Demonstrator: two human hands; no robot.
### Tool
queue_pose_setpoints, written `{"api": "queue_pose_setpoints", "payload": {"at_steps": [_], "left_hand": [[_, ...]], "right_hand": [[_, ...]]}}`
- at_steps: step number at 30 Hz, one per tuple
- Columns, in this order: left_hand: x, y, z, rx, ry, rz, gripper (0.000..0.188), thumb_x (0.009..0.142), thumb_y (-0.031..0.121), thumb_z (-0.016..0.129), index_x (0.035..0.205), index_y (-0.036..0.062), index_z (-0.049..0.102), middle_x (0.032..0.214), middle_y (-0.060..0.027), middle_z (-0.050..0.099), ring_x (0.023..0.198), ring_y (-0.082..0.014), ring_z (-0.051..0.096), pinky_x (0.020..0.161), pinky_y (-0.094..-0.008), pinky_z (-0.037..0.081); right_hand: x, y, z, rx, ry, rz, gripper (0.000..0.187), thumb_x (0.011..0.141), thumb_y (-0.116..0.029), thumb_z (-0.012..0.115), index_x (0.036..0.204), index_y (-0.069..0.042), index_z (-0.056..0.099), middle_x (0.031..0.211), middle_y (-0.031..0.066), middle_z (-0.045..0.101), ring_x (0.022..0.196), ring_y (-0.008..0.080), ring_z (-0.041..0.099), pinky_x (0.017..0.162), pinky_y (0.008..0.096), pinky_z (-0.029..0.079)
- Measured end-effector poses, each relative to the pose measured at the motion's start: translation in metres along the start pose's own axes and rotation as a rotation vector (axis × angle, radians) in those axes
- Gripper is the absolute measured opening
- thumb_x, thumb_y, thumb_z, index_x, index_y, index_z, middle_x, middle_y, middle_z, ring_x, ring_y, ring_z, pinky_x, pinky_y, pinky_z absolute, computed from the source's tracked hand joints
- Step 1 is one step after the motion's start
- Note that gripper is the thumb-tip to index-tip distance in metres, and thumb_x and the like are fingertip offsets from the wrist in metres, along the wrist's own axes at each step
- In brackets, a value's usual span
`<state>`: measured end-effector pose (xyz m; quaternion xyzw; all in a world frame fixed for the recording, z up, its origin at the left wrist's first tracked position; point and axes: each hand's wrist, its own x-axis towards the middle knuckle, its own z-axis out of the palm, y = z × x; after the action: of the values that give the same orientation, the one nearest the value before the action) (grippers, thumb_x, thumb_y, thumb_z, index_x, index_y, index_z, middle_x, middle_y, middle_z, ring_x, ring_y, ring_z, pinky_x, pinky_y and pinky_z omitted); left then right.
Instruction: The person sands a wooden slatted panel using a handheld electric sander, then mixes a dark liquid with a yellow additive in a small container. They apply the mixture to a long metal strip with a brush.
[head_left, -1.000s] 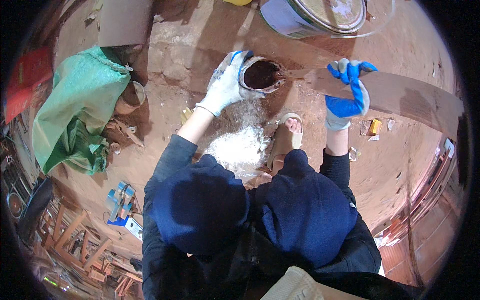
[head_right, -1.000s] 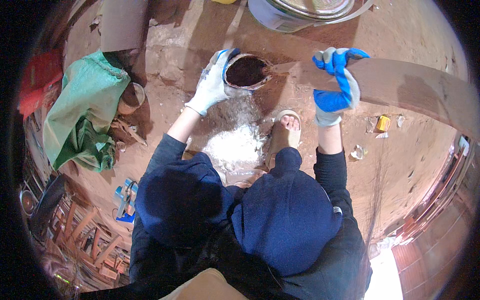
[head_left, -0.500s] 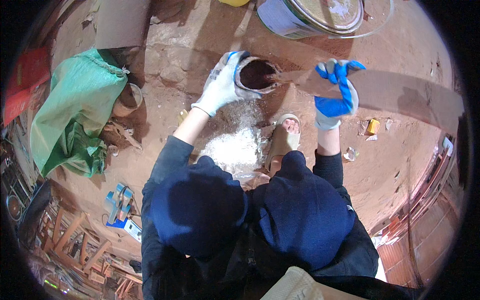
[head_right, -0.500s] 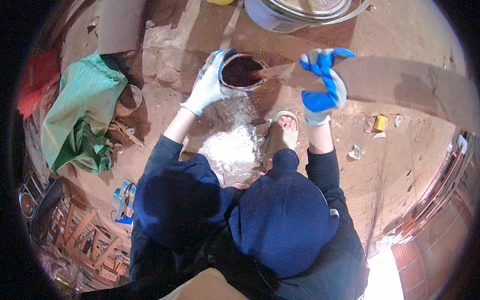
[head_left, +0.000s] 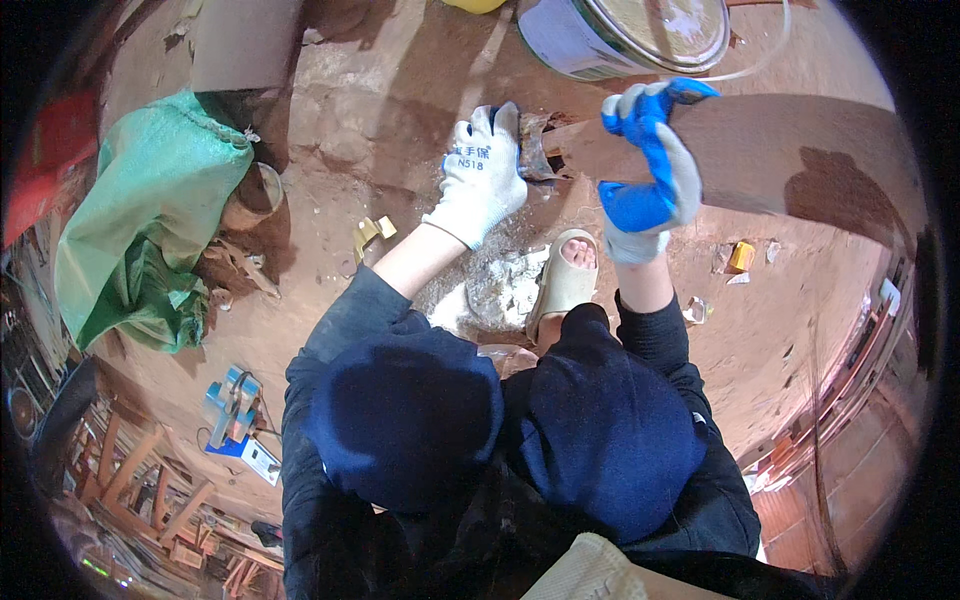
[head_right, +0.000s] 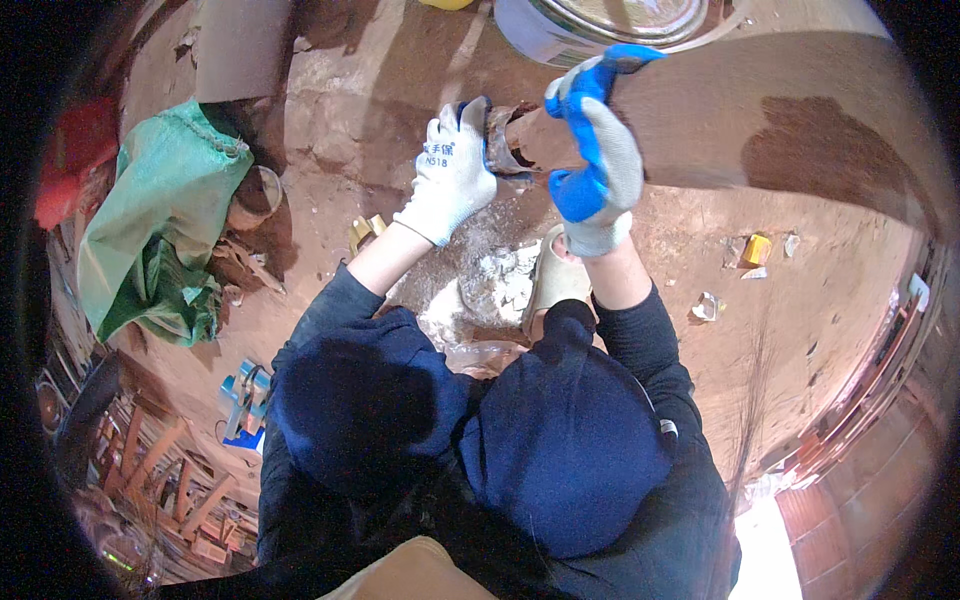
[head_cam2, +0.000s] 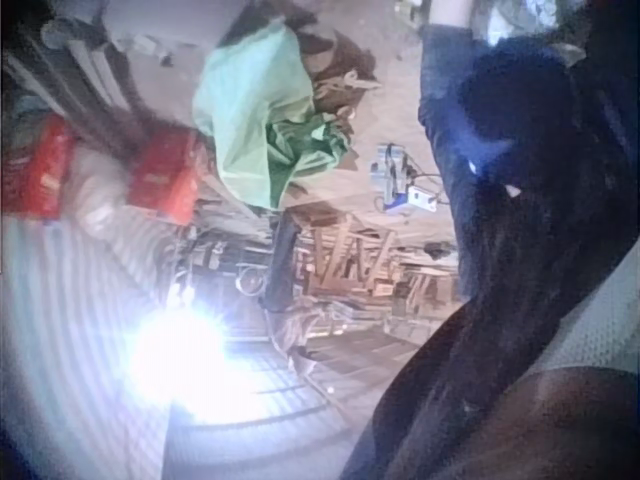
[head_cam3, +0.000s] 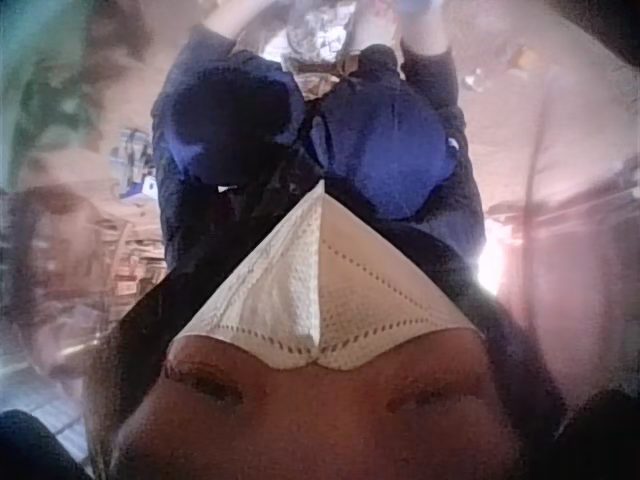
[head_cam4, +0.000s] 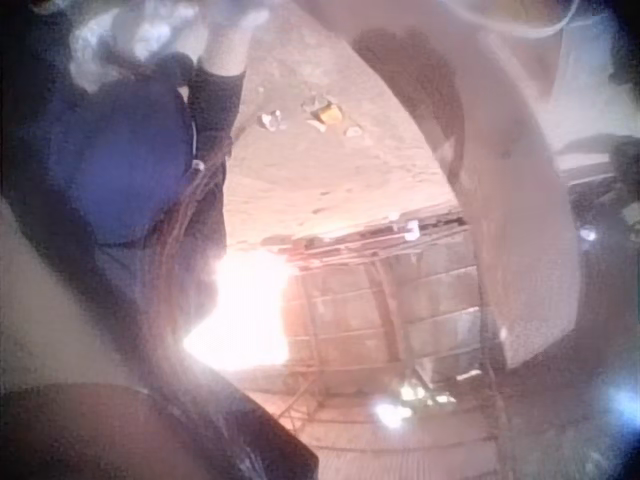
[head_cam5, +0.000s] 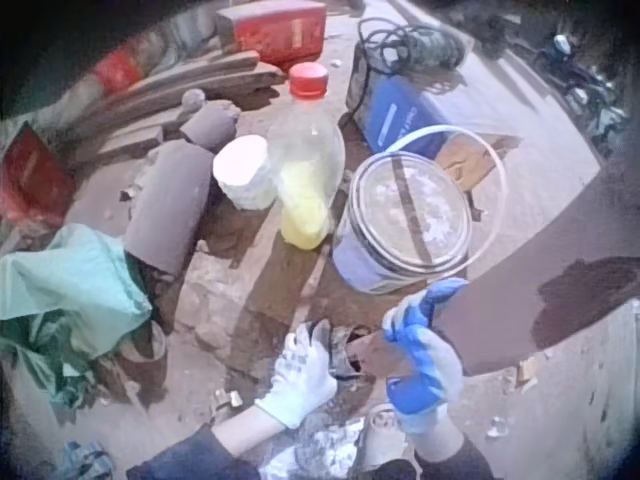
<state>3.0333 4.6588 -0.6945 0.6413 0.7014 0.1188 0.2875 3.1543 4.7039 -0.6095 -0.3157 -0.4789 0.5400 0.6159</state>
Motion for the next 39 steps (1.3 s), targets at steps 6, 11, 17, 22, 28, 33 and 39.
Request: {"api": "queue_pose_setpoints", "payload": {"at_steps": [6, 11, 17, 22, 28, 33, 39], "left_hand": [[-0.007, 0.001, -0.005, -0.024, -0.009, -0.003, 0.094, 0.056, 0.033, 0.086, 0.133, 0.0043, 0.039, 0.124, -0.0210, 0.043, 0.113, -0.0410, 0.045, 0.089, -0.0489, 0.047], [-0.009, -0.007, 0.006, -0.060, 0.026, 0.021, 0.106, 0.051, 0.043, 0.088, 0.135, 0.0027, 0.037, 0.124, -0.0193, 0.043, 0.113, -0.0391, 0.045, 0.092, -0.0465, 0.045], [-0.014, -0.040, 0.023, -0.288, 0.285, 0.193, 0.109, 0.049, 0.046, 0.090, 0.134, 0.0011, 0.038, 0.124, -0.0196, 0.047, 0.117, -0.0367, 0.045, 0.099, -0.0453, 0.040], [-0.031, -0.086, 0.032, -0.607, 0.471, 0.216, 0.111, 0.049, 0.035, 0.094, 0.136, 0.0022, 0.034, 0.129, -0.0144, 0.048, 0.119, -0.0291, 0.050, 0.103, -0.0408, 0.041], [-0.053, -0.102, 0.005, -0.760, 0.428, 0.185, 0.117, 0.049, 0.033, 0.094, 0.140, 0.0032, 0.027, 0.135, -0.0151, 0.043, 0.122, -0.0278, 0.049, 0.106, -0.0408, 0.040], [-0.060, -0.106, -0.019, -0.590, 0.408, 0.212, 0.122, 0.045, 0.039, 0.094, 0.141, 0.0041, 0.027, 0.137, -0.0141, 0.042, 0.125, -0.0279, 0.046, 0.108, -0.0411, 0.037], [-0.116, -0.170, -0.021, -0.648, 0.347, 0.094, 0.101, 0.059, 0.026, 0.087, 0.142, 0.0060, 0.033, 0.143, -0.0109, 0.041, 0.131, -0.0270, 0.041, 0.112, -0.0406, 0.031]], "right_hand": [[0.005, -0.015, 0.011, 0.096, 0.126, 0.078, 0.040, 0.084, 0.002, 0.047, 0.122, -0.011, 0.043, 0.084, 0.0031, 0.042, 0.075, 0.0152, 0.038, 0.072, 0.0312, 0.034], [0.007, -0.036, 0.017, 0.164, 0.172, 0.060, 0.038, 0.084, 0.002, 0.049, 0.119, -0.012, 0.046, 0.084, 0.0023, 0.041, 0.075, 0.0147, 0.038, 0.073, 0.0323, 0.033], [0.010, -0.078, -0.042, 0.287, -0.013, -0.006, 0.045, 0.076, -0.006, 0.053, 0.121, -0.013, 0.050, 0.080, -0.0002, 0.041, 0.076, 0.0138, 0.041, 0.074, 0.0308, 0.034], [-0.051, -0.099, -0.146, -0.472, 0.412, 0.088, 0.033, 0.088, -0.009, 0.055, 0.121, -0.005, 0.051, 0.089, 0.0023, 0.050, 0.076, 0.0119, 0.047, 0.072, 0.0290, 0.040], [-0.202, -0.094, -0.250, -1.411, 0.674, 0.658, 0.037, 0.084, -0.011, 0.068, 0.115, 0.001, 0.052, 0.096, 0.0091, 0.057, 0.089, 0.0179, 0.056, 0.077, 0.0317, 0.048], [-0.227, -0.049, -0.271, -1.688, 0.547, 0.696, 0.058, 0.079, -0.033, 0.071, 0.121, 0.002, 0.050, 0.110, 0.0238, 0.057, 0.104, 0.0371, 0.053, 0.091, 0.0459, 0.042], [-0.152, -0.063, -0.161, -1.694, 0.141, 0.549, 0.073, 0.077, -0.035, 0.074, 0.135, -0.003, 0.043, 0.121, 0.0215, 0.054, 0.118, 0.0323, 0.049, 0.100, 0.0427, 0.039]]}}
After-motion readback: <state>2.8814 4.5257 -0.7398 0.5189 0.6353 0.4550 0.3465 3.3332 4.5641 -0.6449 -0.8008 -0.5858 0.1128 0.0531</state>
